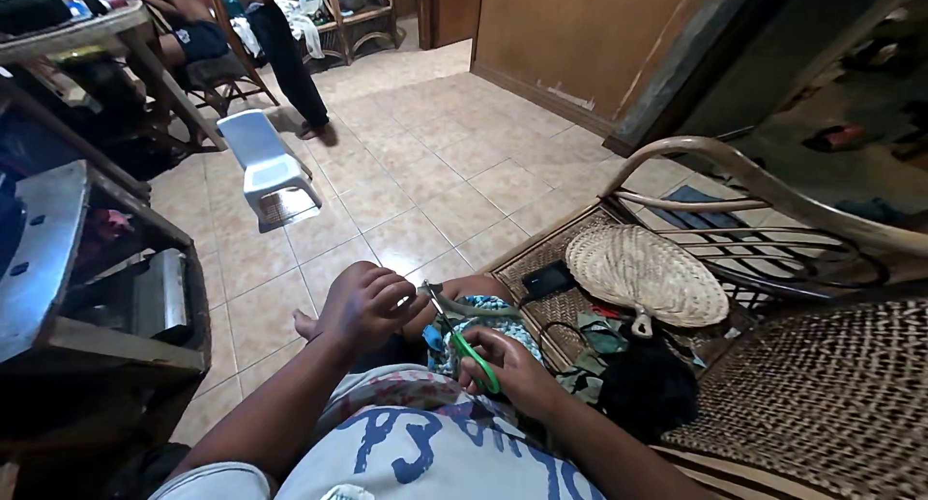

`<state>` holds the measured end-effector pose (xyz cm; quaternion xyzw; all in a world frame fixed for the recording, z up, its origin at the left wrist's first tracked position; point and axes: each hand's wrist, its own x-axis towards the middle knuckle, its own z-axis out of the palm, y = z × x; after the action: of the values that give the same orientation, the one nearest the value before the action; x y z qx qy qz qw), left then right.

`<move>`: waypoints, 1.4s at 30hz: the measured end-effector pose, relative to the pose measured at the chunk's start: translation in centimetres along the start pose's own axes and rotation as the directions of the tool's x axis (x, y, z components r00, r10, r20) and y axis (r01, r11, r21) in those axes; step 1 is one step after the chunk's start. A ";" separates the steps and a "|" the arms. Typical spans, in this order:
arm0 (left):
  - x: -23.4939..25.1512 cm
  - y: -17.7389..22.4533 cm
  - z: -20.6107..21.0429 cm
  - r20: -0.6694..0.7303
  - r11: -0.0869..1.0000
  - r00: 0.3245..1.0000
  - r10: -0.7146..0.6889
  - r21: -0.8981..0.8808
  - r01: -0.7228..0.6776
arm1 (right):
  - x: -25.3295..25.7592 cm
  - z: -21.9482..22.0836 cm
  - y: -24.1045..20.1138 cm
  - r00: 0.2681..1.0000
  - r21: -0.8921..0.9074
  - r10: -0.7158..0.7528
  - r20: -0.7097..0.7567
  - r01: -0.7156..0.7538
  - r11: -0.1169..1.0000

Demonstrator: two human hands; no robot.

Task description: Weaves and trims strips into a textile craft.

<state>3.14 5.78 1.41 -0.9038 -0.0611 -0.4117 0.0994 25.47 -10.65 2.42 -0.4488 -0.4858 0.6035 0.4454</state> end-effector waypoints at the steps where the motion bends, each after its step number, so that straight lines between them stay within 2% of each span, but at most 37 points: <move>1: 0.0 0.0 0.1 -0.003 1.000 1.000 0.006 -0.002 -0.006 | 0.0 0.0 0.0 1.000 -0.004 0.001 -0.003 -0.001 1.000; 17: -0.2 0.2 0.4 -0.014 0.999 1.000 0.000 -0.038 -0.001 | -0.1 -0.1 0.0 0.999 -0.039 -0.024 -0.024 0.023 0.999; 35: -0.6 -0.1 0.7 -0.041 0.983 0.990 -0.133 -0.133 0.127 | 0.1 -1.1 0.1 0.999 0.022 0.007 0.034 -0.007 1.000; 42: -0.9 -0.3 1.0 -0.032 0.981 0.990 -0.138 -0.139 0.133 | 0.2 -1.2 0.3 0.999 0.040 0.025 0.038 -0.027 0.999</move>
<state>3.23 6.26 0.18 -0.8935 -0.0921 -0.4394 0.0101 26.60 -10.22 1.93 -0.4346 -0.4761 0.6271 0.4373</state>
